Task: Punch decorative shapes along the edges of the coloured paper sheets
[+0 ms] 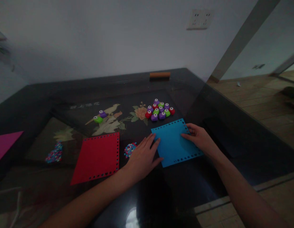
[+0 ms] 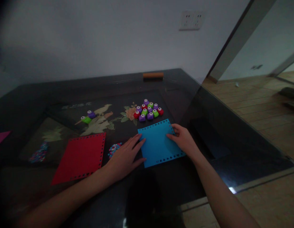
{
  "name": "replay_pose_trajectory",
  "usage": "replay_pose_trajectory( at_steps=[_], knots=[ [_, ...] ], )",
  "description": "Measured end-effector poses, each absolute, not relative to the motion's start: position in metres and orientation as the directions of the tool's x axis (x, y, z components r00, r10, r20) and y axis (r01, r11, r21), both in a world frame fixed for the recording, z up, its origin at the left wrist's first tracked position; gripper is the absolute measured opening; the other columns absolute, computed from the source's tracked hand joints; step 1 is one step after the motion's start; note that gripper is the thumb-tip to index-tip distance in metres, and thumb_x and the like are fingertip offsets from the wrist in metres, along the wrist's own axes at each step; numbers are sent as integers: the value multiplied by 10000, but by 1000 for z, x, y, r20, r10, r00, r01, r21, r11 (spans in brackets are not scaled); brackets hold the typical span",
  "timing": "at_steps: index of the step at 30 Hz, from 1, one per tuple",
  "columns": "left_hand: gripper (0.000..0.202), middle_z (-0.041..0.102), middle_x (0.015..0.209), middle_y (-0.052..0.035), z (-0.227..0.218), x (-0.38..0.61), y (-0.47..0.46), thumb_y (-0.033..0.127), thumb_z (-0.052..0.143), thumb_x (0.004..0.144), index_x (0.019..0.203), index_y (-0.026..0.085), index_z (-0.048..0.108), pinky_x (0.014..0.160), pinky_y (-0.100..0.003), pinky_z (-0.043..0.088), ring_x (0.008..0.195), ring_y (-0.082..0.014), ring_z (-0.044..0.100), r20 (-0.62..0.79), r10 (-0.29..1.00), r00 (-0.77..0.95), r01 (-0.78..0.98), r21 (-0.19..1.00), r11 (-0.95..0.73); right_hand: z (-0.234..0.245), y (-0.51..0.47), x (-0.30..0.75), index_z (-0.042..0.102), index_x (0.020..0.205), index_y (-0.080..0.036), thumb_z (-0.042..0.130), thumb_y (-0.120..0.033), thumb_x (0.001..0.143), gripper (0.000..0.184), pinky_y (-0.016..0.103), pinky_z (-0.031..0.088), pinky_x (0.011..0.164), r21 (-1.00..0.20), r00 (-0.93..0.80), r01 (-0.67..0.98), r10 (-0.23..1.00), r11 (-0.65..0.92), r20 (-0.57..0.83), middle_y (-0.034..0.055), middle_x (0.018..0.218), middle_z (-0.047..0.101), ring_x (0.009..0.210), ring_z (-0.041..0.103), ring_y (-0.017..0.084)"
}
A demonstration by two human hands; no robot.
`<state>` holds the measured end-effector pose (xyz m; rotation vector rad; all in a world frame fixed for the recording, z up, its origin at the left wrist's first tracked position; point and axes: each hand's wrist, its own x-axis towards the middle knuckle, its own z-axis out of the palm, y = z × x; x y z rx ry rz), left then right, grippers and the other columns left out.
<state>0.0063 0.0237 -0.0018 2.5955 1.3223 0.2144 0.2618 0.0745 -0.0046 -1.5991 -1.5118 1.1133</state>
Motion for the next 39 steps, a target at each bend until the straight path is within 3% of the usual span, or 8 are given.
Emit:
replay_pose_trajectory(
  at_steps=[5, 11, 14, 19, 27, 32, 36, 39],
  knots=[
    [629, 339, 1473, -214, -1, 7, 24, 418, 577, 855, 1373, 115, 389, 1086, -485, 336, 1353, -326, 334, 15, 813, 582, 783, 262, -565, -4, 74, 260, 597, 1015, -211, 704, -282, 665, 373, 405, 546, 706, -894, 0, 436, 994, -101, -112, 54, 861, 693, 776, 663, 241],
    [632, 336, 1477, -208, -1, 6, 24, 429, 570, 855, 1375, 122, 383, 1080, -478, 344, 1353, -324, 334, 19, 812, 583, 783, 253, -568, -1, 73, 264, 581, 1146, -207, 678, -272, 681, 479, 357, 513, 638, -817, 70, 576, 997, -31, 12, 55, 904, 626, 678, 604, 187],
    [625, 343, 1472, -210, -1, 6, 24, 428, 565, 859, 1371, 118, 386, 1080, -477, 344, 1355, -321, 332, 26, 809, 587, 779, 252, -573, -2, 73, 268, 639, 1060, -190, 674, -235, 673, 391, 351, 487, 644, -700, 49, 712, 992, 48, 118, 59, 895, 586, 685, 568, 182],
    [607, 356, 1467, -202, 0, 7, 24, 406, 559, 866, 1375, 126, 381, 1079, -479, 347, 1352, -319, 338, 34, 811, 584, 779, 257, -572, -5, 74, 270, 696, 943, -207, 661, -211, 695, 250, 334, 465, 635, -566, -22, 819, 991, 96, 135, 54, 871, 562, 689, 550, 179],
    [607, 369, 1462, -195, -3, 5, 24, 431, 574, 854, 1361, 139, 413, 1068, -483, 363, 1344, -329, 349, 37, 813, 581, 780, 259, -569, -6, 75, 271, 711, 897, -214, 649, -217, 701, 206, 340, 472, 659, -567, -37, 817, 991, 106, 131, 55, 883, 572, 702, 561, 184],
    [620, 399, 1449, -169, 7, 7, 24, 472, 569, 848, 1359, 156, 414, 1095, -490, 317, 1343, -305, 355, 116, 795, 596, 758, 247, -604, -7, 76, 273, 703, 889, -217, 645, -251, 702, 199, 337, 465, 644, -573, -33, 811, 988, 116, 153, 50, 842, 592, 684, 563, 186],
    [442, 505, 1369, -97, 32, -4, 25, 398, 521, 896, 1292, 203, 484, 1120, -461, 278, 1272, -227, 451, 241, 779, 578, 723, 292, -627, -9, 77, 275, 691, 862, -207, 607, -320, 742, 185, 349, 458, 640, -574, 1, 811, 981, 111, 192, 48, 783, 612, 692, 570, 206],
    [295, 577, 1279, -61, 44, -32, 29, 271, 478, 918, 1197, 217, 560, 1041, -398, 398, 1184, -189, 522, 305, 784, 541, 695, 364, -620, -9, 78, 276, 688, 839, -207, 586, -355, 757, 198, 353, 457, 640, -577, 29, 809, 974, 109, 224, 48, 768, 633, 692, 579, 212]
  ],
)
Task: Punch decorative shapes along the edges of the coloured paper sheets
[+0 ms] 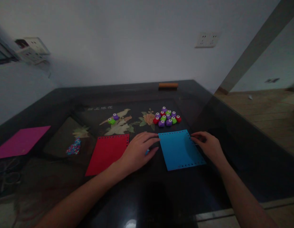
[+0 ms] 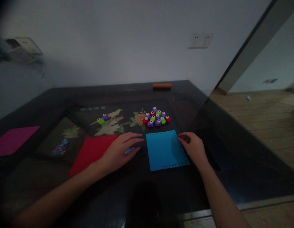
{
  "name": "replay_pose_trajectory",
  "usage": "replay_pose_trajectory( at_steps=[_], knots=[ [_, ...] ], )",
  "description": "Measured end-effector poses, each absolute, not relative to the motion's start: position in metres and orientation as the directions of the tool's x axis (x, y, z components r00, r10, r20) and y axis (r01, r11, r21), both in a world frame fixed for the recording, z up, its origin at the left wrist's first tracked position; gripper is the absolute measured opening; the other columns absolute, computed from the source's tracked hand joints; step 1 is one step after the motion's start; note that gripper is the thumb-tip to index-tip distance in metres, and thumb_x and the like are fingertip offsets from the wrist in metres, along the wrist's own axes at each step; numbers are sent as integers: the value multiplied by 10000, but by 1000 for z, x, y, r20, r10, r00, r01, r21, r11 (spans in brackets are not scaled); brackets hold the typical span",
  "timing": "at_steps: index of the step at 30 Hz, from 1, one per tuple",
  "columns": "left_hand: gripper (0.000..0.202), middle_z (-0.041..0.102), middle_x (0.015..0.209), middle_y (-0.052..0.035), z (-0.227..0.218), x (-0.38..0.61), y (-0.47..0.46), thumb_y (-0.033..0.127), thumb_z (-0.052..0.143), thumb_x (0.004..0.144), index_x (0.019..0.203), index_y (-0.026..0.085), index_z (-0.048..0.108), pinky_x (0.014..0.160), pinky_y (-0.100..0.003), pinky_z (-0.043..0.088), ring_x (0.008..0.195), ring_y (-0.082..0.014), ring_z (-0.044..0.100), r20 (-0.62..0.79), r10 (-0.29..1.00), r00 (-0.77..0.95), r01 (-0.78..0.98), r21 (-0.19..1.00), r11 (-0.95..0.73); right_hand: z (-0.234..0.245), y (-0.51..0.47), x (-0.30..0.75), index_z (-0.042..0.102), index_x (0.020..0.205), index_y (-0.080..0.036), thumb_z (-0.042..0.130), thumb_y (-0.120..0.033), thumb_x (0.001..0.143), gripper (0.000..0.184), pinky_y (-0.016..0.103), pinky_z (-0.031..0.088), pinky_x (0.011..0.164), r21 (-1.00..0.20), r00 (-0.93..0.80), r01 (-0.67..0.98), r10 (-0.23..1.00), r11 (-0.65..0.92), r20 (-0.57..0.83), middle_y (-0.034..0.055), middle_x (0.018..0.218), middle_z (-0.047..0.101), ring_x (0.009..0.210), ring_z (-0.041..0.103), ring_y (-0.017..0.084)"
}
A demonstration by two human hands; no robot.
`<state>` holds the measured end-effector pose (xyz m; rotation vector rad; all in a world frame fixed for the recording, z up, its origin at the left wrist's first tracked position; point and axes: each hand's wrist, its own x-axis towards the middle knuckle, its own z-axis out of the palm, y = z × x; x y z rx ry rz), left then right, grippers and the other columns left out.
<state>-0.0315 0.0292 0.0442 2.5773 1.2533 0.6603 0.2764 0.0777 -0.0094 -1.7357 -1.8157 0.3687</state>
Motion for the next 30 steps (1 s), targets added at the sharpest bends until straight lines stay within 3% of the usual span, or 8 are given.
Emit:
replay_pose_trajectory(
  at_steps=[5, 10, 12, 16, 22, 26, 30],
  knots=[
    [273, 624, 1181, -67, 32, -120, 34, 254, 403, 932, 1122, 208, 594, 988, -408, 448, 1115, -197, 569, 315, 877, 362, 740, 475, -476, -9, 79, 280, 686, 805, -214, 571, -381, 768, 206, 372, 466, 673, -585, 84, 806, 960, 91, 266, 57, 780, 670, 694, 596, 222],
    [266, 657, 1093, -78, 10, -198, 29, 282, 399, 908, 1045, 202, 613, 942, -436, 464, 1048, -233, 596, 317, 945, 84, 851, 470, -234, -6, 80, 276, 680, 795, -210, 565, -368, 779, 196, 399, 469, 709, -572, 149, 819, 949, 40, 279, 77, 809, 679, 751, 613, 254],
    [264, 651, 1101, -80, 6, -211, 28, 290, 411, 899, 1054, 200, 604, 924, -430, 471, 1032, -234, 599, 306, 951, 47, 858, 475, -196, 0, 78, 268, 675, 811, -206, 554, -359, 789, 196, 406, 470, 733, -562, 130, 824, 945, 65, 300, 83, 842, 682, 779, 617, 260],
    [279, 625, 1137, -88, 4, -216, 29, 307, 414, 903, 1085, 186, 587, 936, -419, 460, 1046, -221, 586, 264, 959, 103, 854, 471, -222, 23, 70, 232, 664, 832, -212, 542, -320, 808, 165, 392, 479, 734, -542, -33, 810, 941, 223, 337, 80, 873, 676, 812, 623, 253],
    [315, 590, 1179, -101, -1, -216, 31, 339, 445, 900, 1140, 172, 562, 995, -431, 403, 1128, -226, 529, 218, 961, 172, 856, 450, -255, 54, 69, 139, 674, 860, -217, 537, -255, 848, 143, 343, 490, 679, -493, -437, 712, 865, 500, 247, 55, 881, 684, 786, 628, 213],
    [381, 563, 1198, -108, -1, -220, 31, 406, 475, 892, 1172, 160, 555, 1003, -421, 388, 1140, -235, 514, 197, 963, 183, 844, 471, -257, 53, 78, 74, 681, 949, -198, 526, -230, 877, 174, 364, 481, 803, -388, -633, 666, 758, 637, 157, 67, 961, 687, 927, 624, 230],
    [584, 522, 1225, -123, -3, -227, 30, 545, 579, 796, 1240, 169, 527, 995, -429, 384, 1140, -270, 495, 136, 973, 184, 868, 443, -226, 42, 90, 28, 660, 1023, -152, 561, -358, 876, 271, 386, 502, 782, -199, -672, 722, 740, 663, 28, 124, 1038, 654, 991, 607, 274]
  ],
)
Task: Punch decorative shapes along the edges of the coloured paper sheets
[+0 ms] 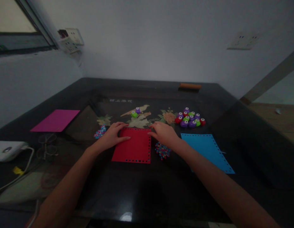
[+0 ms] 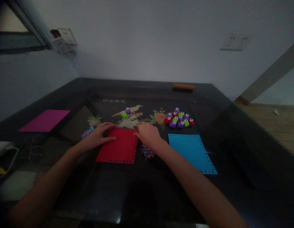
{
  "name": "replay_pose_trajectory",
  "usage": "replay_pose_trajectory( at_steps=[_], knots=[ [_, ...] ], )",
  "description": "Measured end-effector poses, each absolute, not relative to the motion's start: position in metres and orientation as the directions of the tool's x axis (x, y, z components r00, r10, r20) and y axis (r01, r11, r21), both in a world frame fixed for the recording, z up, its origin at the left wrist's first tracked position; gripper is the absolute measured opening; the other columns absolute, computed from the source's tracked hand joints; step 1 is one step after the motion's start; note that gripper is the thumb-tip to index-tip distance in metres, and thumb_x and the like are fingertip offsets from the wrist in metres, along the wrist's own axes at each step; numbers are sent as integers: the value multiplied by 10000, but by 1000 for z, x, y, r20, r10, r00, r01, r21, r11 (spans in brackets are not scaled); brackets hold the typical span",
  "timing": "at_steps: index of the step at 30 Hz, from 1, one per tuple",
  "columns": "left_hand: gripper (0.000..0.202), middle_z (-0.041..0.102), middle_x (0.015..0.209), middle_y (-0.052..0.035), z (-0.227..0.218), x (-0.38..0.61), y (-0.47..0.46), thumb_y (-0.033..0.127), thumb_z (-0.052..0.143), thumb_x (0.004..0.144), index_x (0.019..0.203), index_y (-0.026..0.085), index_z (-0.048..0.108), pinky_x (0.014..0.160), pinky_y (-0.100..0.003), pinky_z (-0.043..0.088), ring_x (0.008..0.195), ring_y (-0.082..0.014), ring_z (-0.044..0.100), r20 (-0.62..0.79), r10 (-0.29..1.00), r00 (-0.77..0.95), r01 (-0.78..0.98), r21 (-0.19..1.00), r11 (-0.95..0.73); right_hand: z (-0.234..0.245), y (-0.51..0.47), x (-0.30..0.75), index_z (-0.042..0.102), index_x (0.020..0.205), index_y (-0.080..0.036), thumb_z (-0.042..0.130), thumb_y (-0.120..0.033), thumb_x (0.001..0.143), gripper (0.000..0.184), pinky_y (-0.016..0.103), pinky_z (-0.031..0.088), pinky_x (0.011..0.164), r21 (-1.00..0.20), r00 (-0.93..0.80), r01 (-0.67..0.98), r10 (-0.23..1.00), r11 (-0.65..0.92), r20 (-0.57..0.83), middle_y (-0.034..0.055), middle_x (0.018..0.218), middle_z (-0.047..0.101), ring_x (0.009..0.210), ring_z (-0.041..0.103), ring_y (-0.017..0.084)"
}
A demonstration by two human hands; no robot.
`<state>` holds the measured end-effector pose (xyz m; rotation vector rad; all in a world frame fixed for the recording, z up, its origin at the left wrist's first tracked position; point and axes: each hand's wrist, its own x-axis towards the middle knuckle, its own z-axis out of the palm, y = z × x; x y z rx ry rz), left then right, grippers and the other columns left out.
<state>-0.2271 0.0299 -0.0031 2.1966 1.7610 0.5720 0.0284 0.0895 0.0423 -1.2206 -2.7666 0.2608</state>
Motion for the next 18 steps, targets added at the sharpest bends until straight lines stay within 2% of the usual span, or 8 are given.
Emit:
replay_pose_trajectory(
  at_steps=[3, 5, 9, 13, 18],
  knots=[
    [767, 479, 1256, -147, -7, -232, 30, 600, 663, 693, 1297, 159, 490, 1000, -445, 368, 1154, -305, 462, 92, 974, 207, 891, 394, -227, 33, 93, 14, 647, 1023, -110, 620, -446, 821, 392, 399, 515, 756, -152, -671, 731, 741, 665, 16, 162, 1078, 625, 1017, 590, 304],
    [808, 468, 1248, -156, -9, -234, 30, 603, 676, 679, 1313, 141, 481, 1001, -444, 361, 1153, -311, 448, 77, 972, 223, 898, 372, -236, 28, 93, 12, 639, 1034, -108, 666, -482, 770, 459, 394, 519, 755, -125, -682, 723, 731, 679, 29, 170, 1129, 596, 1056, 563, 313],
    [793, 475, 1185, -147, -10, -235, 31, 607, 679, 674, 1290, 137, 512, 981, -445, 371, 1107, -305, 458, 78, 968, 237, 905, 345, -249, 24, 89, 13, 634, 1046, -133, 713, -457, 729, 461, 366, 526, 729, -96, -690, 716, 722, 692, 55, 142, 1124, 587, 1060, 547, 292],
    [739, 480, 1162, -138, -9, -235, 31, 599, 692, 663, 1238, 157, 549, 972, -458, 374, 1101, -312, 456, 110, 964, 243, 904, 335, -266, 25, 88, 14, 634, 1046, -145, 728, -409, 728, 424, 358, 527, 709, -150, -688, 711, 724, 687, 51, 112, 1088, 604, 1036, 556, 279],
    [683, 475, 1196, -133, -6, -234, 31, 582, 722, 630, 1157, 179, 558, 984, -477, 362, 1129, -321, 451, 122, 963, 242, 893, 360, -270, 23, 89, 14, 600, 1076, -139, 758, -392, 696, 484, 364, 526, 712, -197, -674, 713, 735, 673, 77, 105, 1099, 609, 1040, 559, 282]
  ],
)
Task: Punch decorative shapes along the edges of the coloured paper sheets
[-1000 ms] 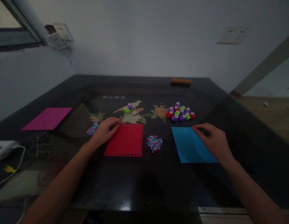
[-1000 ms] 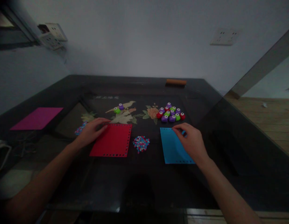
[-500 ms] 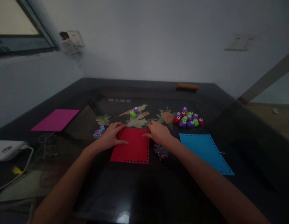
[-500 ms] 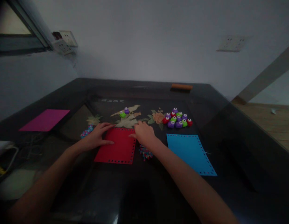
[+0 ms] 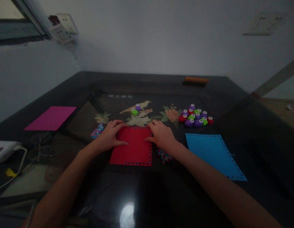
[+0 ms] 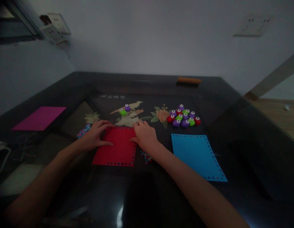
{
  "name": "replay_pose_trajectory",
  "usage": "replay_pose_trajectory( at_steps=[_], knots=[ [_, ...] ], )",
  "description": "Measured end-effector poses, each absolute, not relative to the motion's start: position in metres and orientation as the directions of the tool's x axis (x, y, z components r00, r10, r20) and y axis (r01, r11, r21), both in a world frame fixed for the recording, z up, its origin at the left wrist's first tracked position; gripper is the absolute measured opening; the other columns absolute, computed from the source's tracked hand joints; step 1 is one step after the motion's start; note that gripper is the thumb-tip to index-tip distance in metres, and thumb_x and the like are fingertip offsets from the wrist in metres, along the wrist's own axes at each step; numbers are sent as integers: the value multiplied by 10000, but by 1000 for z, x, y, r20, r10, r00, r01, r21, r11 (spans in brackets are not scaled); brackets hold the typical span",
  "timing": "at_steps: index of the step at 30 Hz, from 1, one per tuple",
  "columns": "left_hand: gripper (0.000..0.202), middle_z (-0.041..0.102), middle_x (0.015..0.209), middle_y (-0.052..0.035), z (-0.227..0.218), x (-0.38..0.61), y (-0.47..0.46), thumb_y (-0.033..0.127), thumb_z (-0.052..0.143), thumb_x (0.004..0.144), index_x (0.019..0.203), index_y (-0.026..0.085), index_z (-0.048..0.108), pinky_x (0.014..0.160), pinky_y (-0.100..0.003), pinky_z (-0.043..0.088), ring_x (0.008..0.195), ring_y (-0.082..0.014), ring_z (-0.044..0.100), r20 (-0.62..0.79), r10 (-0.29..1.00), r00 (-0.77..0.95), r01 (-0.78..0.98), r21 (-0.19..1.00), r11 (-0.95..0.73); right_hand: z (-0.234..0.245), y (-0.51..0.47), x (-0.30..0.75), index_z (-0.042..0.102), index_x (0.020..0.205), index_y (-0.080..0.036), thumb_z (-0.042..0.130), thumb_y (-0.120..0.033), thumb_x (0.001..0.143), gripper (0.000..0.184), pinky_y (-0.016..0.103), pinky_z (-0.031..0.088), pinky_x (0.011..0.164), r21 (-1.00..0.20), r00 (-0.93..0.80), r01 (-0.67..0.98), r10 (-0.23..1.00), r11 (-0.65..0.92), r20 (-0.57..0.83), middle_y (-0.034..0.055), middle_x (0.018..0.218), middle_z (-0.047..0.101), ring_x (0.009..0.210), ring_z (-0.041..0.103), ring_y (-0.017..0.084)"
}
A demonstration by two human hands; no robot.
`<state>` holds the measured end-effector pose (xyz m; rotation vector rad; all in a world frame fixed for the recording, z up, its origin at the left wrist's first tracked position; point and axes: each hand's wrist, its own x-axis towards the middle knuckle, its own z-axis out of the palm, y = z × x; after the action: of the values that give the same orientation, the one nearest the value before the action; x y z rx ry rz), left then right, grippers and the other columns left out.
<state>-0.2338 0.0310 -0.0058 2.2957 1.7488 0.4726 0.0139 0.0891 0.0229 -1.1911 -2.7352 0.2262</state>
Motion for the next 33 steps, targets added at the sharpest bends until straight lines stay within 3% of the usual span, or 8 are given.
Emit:
replay_pose_trajectory(
  at_steps=[3, 6, 10, 14, 16, 21, 26, 33],
  knots=[
    [644, 505, 1166, -117, -3, -232, 31, 558, 738, 622, 1112, 185, 551, 971, -470, 373, 1109, -310, 468, 147, 962, 231, 885, 379, -270, 20, 90, 14, 572, 1087, -130, 772, -388, 678, 524, 367, 523, 708, -199, -668, 711, 736, 675, 109, 111, 1105, 606, 1026, 564, 283],
    [517, 544, 1130, -96, 2, -229, 30, 479, 706, 703, 1097, 190, 538, 952, -444, 393, 1083, -283, 494, 169, 957, 234, 856, 430, -285, 17, 91, 14, 561, 1109, -129, 771, -385, 678, 544, 378, 516, 733, -198, -675, 703, 729, 683, 118, 118, 1122, 601, 1034, 559, 285],
    [357, 588, 1082, -56, 7, -224, 27, 373, 636, 795, 1089, 208, 518, 912, -389, 444, 1024, -237, 564, 154, 969, 193, 750, 613, -247, 13, 93, 14, 575, 1091, -149, 759, -393, 691, 504, 368, 507, 727, -202, -681, 697, 724, 688, 114, 114, 1118, 596, 1043, 555, 286],
    [530, 633, 1003, -40, 8, -220, 25, 387, 679, 755, 1198, 220, 441, 747, -338, 536, 884, -219, 641, 63, 995, 76, 554, 827, -95, 13, 94, 14, 567, 1059, -149, 773, -379, 674, 493, 356, 497, 717, -213, -678, 696, 726, 685, 117, 106, 1096, 598, 1019, 562, 278],
    [592, 658, 960, -32, 8, -221, 25, 394, 703, 727, 1220, 219, 425, 684, -322, 555, 844, -219, 660, -7, 999, 50, 480, 877, -17, 14, 94, 14, 550, 1056, -148, 779, -373, 666, 505, 355, 493, 704, -222, -673, 700, 731, 679, 114, 103, 1086, 601, 1009, 564, 277],
    [392, 713, 998, -47, 8, -226, 26, 411, 680, 723, 1033, 187, 596, 733, -339, 560, 887, -237, 673, -146, 987, 74, 540, 837, 83, 15, 93, 13, 520, 1038, -143, 780, -368, 663, 509, 361, 481, 702, -239, -661, 707, 742, 666, 112, 110, 1061, 606, 996, 566, 280],
    [308, 741, 911, -51, 9, -227, 26, 420, 631, 747, 908, 162, 676, 682, -326, 559, 791, -228, 686, -190, 980, 57, 587, 801, 121, 16, 93, 14, 511, 1018, -153, 774, -340, 664, 480, 358, 464, 687, -299, -642, 708, 760, 639, 103, 115, 1061, 608, 991, 570, 283],
    [281, 733, 805, -33, 15, -226, 25, 434, 652, 744, 832, 172, 703, 581, -271, 538, 685, -195, 666, -130, 992, 4, 536, 837, 108, 18, 105, 17, 573, 1004, -184, 693, -217, 726, 304, 312, 434, 634, -552, -566, 636, 812, 539, 140, 46, 900, 654, 817, 607, 210]
  ],
)
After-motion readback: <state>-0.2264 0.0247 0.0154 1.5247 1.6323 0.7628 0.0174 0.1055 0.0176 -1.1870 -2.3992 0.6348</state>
